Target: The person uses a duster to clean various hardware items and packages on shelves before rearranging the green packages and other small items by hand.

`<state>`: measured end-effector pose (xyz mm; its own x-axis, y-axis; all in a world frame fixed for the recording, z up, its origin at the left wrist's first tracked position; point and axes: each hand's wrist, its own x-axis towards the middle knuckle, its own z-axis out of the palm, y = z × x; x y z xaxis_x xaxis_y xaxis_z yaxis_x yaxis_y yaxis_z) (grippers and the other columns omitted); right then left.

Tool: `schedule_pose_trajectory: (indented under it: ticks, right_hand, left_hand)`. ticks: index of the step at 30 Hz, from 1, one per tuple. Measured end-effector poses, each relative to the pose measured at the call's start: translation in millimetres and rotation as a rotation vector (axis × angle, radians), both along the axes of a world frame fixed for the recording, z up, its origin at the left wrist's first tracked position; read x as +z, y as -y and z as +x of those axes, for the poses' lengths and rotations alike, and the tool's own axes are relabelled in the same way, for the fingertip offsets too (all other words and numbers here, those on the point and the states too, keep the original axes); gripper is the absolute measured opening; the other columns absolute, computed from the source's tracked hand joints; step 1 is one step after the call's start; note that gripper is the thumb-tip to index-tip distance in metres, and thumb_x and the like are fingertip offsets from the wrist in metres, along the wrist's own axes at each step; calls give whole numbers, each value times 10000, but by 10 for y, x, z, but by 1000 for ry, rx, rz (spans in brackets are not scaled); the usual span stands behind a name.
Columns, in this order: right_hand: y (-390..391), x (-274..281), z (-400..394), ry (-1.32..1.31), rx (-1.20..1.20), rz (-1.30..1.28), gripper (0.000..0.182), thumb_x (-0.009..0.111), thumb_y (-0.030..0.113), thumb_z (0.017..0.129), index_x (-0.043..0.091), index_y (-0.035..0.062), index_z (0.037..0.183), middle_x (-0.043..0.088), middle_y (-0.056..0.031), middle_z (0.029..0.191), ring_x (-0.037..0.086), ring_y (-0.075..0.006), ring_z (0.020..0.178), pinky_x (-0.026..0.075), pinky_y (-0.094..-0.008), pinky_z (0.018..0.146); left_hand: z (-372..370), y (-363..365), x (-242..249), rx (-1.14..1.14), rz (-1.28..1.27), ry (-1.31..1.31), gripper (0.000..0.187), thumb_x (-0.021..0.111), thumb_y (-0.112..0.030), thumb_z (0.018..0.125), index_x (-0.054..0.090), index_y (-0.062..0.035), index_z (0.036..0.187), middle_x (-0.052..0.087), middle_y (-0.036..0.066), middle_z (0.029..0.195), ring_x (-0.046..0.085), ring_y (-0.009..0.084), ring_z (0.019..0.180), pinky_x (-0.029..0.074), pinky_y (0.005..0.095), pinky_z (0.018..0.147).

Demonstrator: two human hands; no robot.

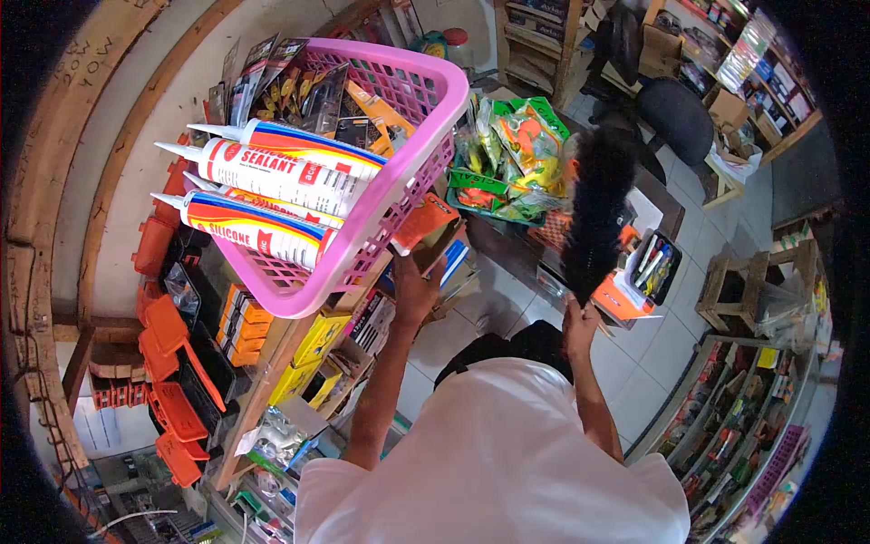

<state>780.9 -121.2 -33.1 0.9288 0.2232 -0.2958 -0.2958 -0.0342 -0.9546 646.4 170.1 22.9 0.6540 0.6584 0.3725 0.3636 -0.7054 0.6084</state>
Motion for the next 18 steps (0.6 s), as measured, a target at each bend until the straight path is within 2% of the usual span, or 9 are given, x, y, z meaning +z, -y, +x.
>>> schedule_pose_trajectory:
  ticks: [1, 3, 5, 6, 9, 10, 13, 14, 18]
  right_hand:
    - [-11, -25, -7, -2, -4, 0, 320, 612, 209, 909, 466, 117, 640, 406, 58, 510, 343, -40, 405, 243, -221, 372]
    - [-36, -86, -18, 90, 71, -35, 306, 614, 217, 910, 487, 109, 654, 410, 60, 508, 341, -41, 401, 232, -220, 371]
    - [-71, -121, -24, 97, 63, -31, 312, 618, 228, 910, 488, 106, 654, 412, 59, 499, 342, -42, 390, 228, -217, 371]
    - [-89, -82, -41, 57, 59, -22, 317, 619, 232, 910, 487, 108, 650, 412, 59, 495, 342, -42, 386, 231, -218, 368]
    - [-98, -78, -43, 11, 61, 8, 320, 621, 237, 910, 486, 111, 648, 412, 61, 491, 344, -41, 384, 238, -217, 364]
    - [-95, -85, -33, 7, 61, 28, 319, 621, 238, 910, 487, 113, 649, 413, 62, 490, 345, -40, 385, 242, -216, 361]
    - [-92, 46, -12, -22, 14, 47, 335, 625, 248, 907, 474, 116, 638, 418, 60, 491, 345, -40, 382, 248, -219, 354]
    - [-66, 45, -7, -26, 3, 42, 335, 625, 248, 907, 474, 116, 638, 418, 60, 491, 345, -40, 382, 248, -219, 354]
    - [-17, 25, 17, -19, -19, 10, 353, 614, 232, 910, 430, 129, 626, 398, 60, 488, 325, -46, 370, 232, -223, 344]
  left_hand:
    - [40, -16, -9, 63, -68, 151, 612, 707, -337, 794, 442, 36, 1200, 474, 258, 1170, 445, 426, 1137, 315, 495, 1008]
    - [75, -59, 88, 134, -208, -15, 600, 635, -361, 870, 408, 59, 1232, 461, 263, 1217, 438, 419, 1146, 326, 491, 988]
    - [256, -192, 214, -30, -502, 318, 779, 522, -421, 938, 164, 73, 1422, 199, 303, 1458, 218, 394, 1368, 207, 416, 1108]
    - [378, -185, 202, 32, -263, 286, 641, 476, -359, 973, 239, 64, 1394, 307, 300, 1402, 329, 398, 1302, 265, 427, 1066]
    - [756, -17, 481, 71, -278, 378, 600, 465, -372, 975, 293, 58, 1357, 418, 306, 1301, 435, 433, 1182, 322, 476, 992]
    - [852, 167, 787, 248, -194, 213, 591, 441, -379, 978, 297, 63, 1343, 490, 318, 1199, 479, 468, 1078, 357, 495, 931]
    - [1141, 36, 429, 174, -339, 356, 576, 416, -350, 982, 216, 66, 1327, 502, 345, 1160, 514, 488, 1039, 413, 506, 848]
    - [1168, 138, 722, 257, -400, 223, 569, 402, -318, 978, 189, 83, 1322, 524, 374, 1078, 515, 528, 988, 408, 529, 840]
    - [1269, 55, 698, 314, -409, 27, 578, 391, -309, 973, 179, 112, 1308, 510, 397, 1088, 509, 537, 988, 401, 541, 846]
